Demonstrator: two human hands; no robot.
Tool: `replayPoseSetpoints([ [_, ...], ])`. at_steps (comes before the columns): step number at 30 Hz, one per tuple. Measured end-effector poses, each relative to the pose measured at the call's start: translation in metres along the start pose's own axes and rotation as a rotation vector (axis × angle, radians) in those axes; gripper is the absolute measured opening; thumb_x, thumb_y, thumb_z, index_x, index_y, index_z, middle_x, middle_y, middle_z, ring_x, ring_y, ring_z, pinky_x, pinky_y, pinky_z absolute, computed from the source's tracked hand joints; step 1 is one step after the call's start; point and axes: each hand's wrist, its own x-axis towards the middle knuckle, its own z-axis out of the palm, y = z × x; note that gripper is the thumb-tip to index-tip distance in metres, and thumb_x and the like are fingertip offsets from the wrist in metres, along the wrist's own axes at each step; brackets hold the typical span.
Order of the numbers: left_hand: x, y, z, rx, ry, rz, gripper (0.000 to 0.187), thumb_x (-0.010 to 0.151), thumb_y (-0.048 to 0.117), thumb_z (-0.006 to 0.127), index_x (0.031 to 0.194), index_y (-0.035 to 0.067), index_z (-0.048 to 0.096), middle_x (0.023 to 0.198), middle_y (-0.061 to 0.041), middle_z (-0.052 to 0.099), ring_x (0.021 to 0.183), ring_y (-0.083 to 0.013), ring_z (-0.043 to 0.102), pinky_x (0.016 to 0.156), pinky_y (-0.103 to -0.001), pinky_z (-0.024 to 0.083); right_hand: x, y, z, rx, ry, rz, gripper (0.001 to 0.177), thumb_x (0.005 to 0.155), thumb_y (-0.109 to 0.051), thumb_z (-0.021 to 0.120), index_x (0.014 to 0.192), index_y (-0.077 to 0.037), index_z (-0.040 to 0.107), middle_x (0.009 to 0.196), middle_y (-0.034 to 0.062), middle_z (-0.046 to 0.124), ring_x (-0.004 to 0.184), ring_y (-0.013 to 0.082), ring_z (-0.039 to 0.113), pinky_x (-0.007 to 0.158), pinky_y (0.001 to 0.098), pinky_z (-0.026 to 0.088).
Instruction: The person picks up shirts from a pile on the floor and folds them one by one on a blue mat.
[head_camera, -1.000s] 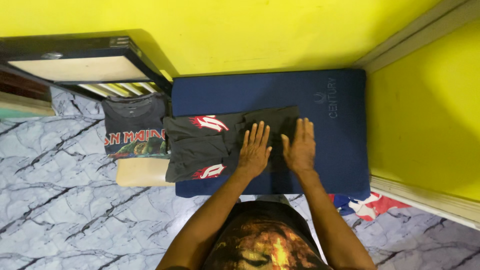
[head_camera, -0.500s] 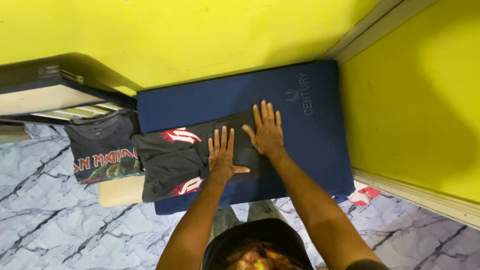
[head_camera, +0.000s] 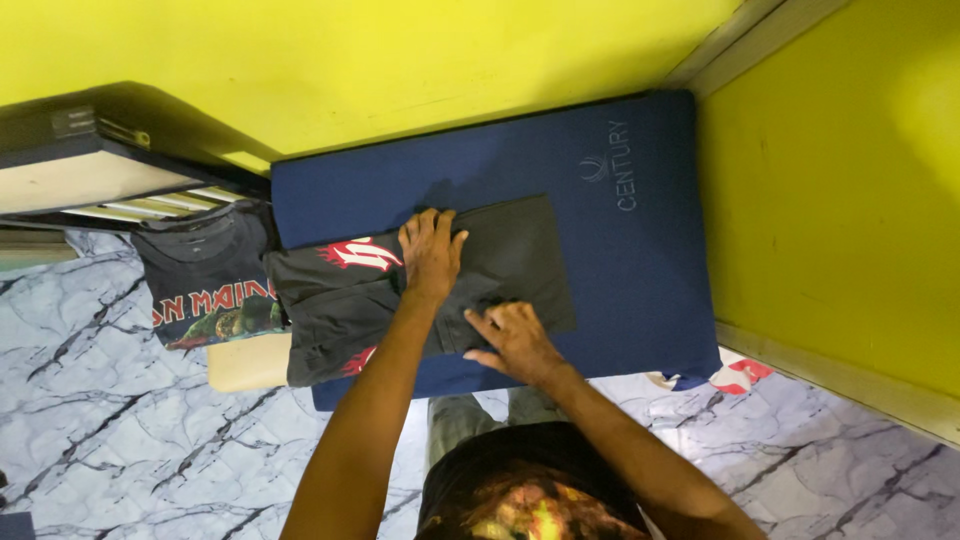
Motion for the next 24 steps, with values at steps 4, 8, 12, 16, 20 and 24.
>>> replayPoseSetpoints([
  [4,0.015,-0.009,0.011,0.054,-0.045,0.065,0.013,0.098,0.022,0.066,0.104,0.01,0.069,0.106,-0.009,0.065,0.11,-0.0324,0.056,0.101,-0.052,0.038,-0.011,-0.009,0.03,-0.059,0.02,0.036,0.043,0.085,-0.028,0.078,0.124,-0.011,0.074,0.103,0.0066,0.061,0.098,0.0238,0.058,0.088,0.0437,0.045],
  [8,0.018,-0.011,0.018,0.118,-0.014,0.037,0.01,0.098,0.019,0.064,0.102,0.011,0.067,0.104,-0.008,0.066,0.107,-0.032,0.057,0.099,-0.051,0.038,-0.019,-0.004,0.039,-0.014,0.1,0.006,0.031,0.088,-0.016,0.076,0.118,-0.009,0.077,0.102,0.0036,0.062,0.097,0.0212,0.06,0.091,0.041,0.045],
  [12,0.017,-0.007,0.021,0.124,-0.003,-0.02,0.01,0.098,0.02,0.063,0.1,0.01,0.067,0.103,-0.008,0.066,0.106,-0.0324,0.057,0.099,-0.051,0.038,-0.021,-0.004,0.034,0.019,0.09,-0.009,0.032,0.087,-0.015,0.076,0.119,-0.008,0.077,0.103,0.0041,0.061,0.097,0.0202,0.06,0.092,0.0409,0.046],
  [16,0.02,-0.005,0.02,0.103,-0.02,-0.058,0.01,0.099,0.018,0.063,0.101,0.009,0.067,0.103,-0.008,0.067,0.106,-0.033,0.057,0.099,-0.051,0.038,-0.017,-0.008,0.031,0.039,0.103,-0.007,0.032,0.088,-0.017,0.078,0.119,-0.009,0.077,0.104,0.005,0.06,0.096,0.0202,0.059,0.091,0.0405,0.045],
  [20,0.018,-0.003,0.018,0.114,-0.001,-0.042,0.01,0.099,0.018,0.063,0.102,0.01,0.067,0.105,-0.008,0.067,0.107,-0.0323,0.058,0.101,-0.051,0.039,-0.01,-0.012,0.035,0.018,0.157,0.01,0.036,0.088,-0.021,0.08,0.121,-0.008,0.076,0.105,0.0053,0.06,0.095,0.0212,0.06,0.088,0.0405,0.046],
  [24,0.02,0.006,0.012,0.082,0.114,0.011,0.019,0.098,0.016,0.062,0.113,0.006,0.066,0.114,-0.012,0.065,0.111,-0.0342,0.057,0.099,-0.051,0.04,-0.018,-0.01,0.042,0.113,0.143,0.031,0.05,0.081,-0.035,0.081,0.12,-0.004,0.073,0.106,0.0086,0.06,0.095,0.0265,0.061,0.087,0.0445,0.047],
])
